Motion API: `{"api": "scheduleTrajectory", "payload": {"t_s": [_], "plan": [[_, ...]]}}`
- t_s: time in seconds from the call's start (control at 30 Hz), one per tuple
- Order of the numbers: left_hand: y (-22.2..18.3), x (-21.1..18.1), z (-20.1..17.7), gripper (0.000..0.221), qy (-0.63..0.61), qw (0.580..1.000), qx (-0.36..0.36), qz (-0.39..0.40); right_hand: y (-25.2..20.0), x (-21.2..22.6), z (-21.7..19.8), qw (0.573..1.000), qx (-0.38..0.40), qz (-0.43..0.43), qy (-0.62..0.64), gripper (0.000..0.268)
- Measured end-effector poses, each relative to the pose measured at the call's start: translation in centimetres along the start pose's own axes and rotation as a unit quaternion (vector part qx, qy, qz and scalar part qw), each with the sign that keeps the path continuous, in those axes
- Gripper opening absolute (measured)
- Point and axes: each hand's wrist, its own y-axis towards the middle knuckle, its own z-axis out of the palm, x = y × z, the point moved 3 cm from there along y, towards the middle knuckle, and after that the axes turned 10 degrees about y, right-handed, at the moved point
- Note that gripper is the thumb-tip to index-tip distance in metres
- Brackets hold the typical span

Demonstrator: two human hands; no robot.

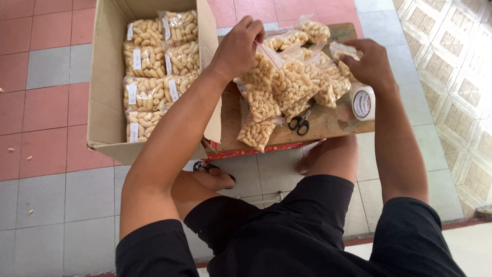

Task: The person organizes small plastic bags of cashews inside a cardboard box, then takes individual bags from a table and places them into the box.

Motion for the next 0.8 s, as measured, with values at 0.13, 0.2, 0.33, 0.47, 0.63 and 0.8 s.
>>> {"api": "scheduleTrajectory", "payload": {"t_s": [0.13, 0.2, 0.33, 0.47, 0.63, 0.8], "plan": [[-0.4, -0.2, 0.2, 0.029, 0.023, 0.996, -0.031, 0.075, -0.1, 2.8, 1.0, 0.993, -0.011, -0.120, 0.005, 0.034], [-0.2, -0.4, -0.1, 0.029, -0.008, 0.996, -0.029, 0.089, -0.7, 6.4, 1.1, 0.977, 0.009, -0.198, 0.077, 0.035], [-0.1, -0.3, 0.2, 0.025, -0.042, 0.993, -0.039, 0.107, -1.6, 11.5, 2.1, 0.966, 0.038, -0.232, 0.108, 0.049], [0.0, -0.9, -0.3, 0.016, -0.047, 0.991, -0.057, 0.114, -1.5, 14.1, 3.5, 0.955, 0.025, -0.273, 0.115, 0.051], [0.1, 0.8, 1.4, 0.014, -0.056, 0.990, -0.075, 0.105, -0.4, 14.2, 4.9, 0.942, -0.045, -0.314, 0.106, 0.008], [0.7, 0.8, 1.1, 0.023, -0.103, 0.987, -0.108, 0.050, 0.2, 13.6, 4.4, 0.947, -0.090, -0.273, 0.146, 0.011]]}}
